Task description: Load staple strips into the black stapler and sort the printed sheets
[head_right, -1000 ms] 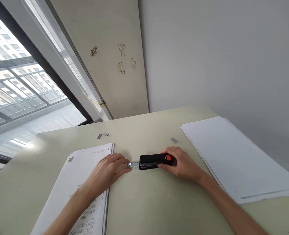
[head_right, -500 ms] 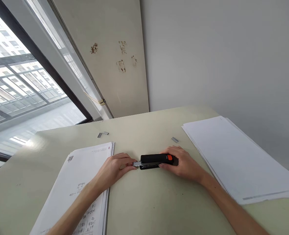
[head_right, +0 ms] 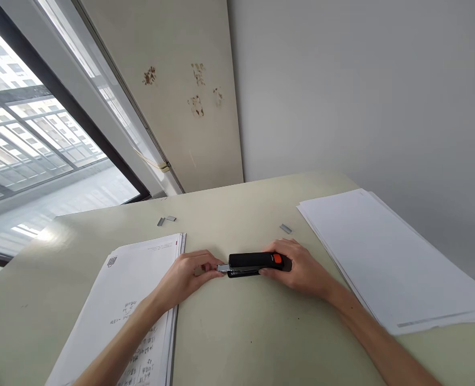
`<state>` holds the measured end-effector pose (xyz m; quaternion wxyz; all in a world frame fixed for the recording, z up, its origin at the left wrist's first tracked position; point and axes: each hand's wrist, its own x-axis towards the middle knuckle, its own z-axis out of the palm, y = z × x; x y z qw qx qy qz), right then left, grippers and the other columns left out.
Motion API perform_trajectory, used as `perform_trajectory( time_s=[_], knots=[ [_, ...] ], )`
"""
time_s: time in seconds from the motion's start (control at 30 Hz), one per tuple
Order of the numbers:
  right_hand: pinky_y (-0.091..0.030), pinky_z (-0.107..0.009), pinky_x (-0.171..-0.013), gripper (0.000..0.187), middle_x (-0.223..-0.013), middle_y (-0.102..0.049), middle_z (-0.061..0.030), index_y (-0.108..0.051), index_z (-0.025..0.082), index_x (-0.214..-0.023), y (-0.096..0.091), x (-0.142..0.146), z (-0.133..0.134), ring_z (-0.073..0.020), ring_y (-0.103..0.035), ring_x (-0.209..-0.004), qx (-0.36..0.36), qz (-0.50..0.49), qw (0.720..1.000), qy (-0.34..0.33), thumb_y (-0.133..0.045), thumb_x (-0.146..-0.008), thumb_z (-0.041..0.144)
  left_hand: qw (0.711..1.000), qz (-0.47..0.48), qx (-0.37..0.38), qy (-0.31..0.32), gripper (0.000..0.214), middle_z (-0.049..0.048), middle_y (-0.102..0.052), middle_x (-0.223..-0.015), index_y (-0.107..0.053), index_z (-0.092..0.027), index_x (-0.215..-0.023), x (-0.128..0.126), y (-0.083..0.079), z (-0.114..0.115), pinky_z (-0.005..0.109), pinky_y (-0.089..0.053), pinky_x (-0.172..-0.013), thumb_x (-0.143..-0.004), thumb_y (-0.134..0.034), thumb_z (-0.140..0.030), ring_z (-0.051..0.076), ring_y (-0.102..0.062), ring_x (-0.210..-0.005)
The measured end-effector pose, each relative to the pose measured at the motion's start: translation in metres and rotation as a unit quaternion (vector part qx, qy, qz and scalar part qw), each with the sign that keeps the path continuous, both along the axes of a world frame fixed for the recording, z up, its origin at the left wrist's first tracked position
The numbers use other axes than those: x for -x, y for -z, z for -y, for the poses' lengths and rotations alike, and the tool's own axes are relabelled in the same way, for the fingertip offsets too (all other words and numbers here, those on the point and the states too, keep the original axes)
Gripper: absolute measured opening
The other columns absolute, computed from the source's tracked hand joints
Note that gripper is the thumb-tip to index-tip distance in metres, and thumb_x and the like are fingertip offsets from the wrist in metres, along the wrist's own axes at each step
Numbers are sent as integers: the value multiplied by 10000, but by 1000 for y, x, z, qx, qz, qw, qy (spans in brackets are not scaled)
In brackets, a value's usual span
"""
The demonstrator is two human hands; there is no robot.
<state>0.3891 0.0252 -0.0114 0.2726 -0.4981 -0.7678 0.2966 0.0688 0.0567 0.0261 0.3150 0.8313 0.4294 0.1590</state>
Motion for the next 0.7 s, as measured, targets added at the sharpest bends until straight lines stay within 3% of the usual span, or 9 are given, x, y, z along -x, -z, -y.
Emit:
perform_trajectory(
  time_s=[0.5,0.7],
  knots=[
    [-509,-487,-970,202,-1087,-779,-36,-694,299,-1081,1,0,0,-273,-681,-959,16,-13,1000,-3,-700,-957,459,998,49,34,-4,165,12,-737,-859,-806,-218,-900,-24,0,-3,256,-473,-649,-920,-766,-377,139,-587,-704],
    [-505,-483,-960,174,-1077,-773,-20,-686,301,-1059,2,0,-1,-266,-683,-953,14,-12,1000,0,-715,-944,429,997,56,55,-21,306,14,-691,-794,-788,-207,-804,-33,5,-8,264,-425,-598,-863,-801,-507,134,-511,-660]
  ],
)
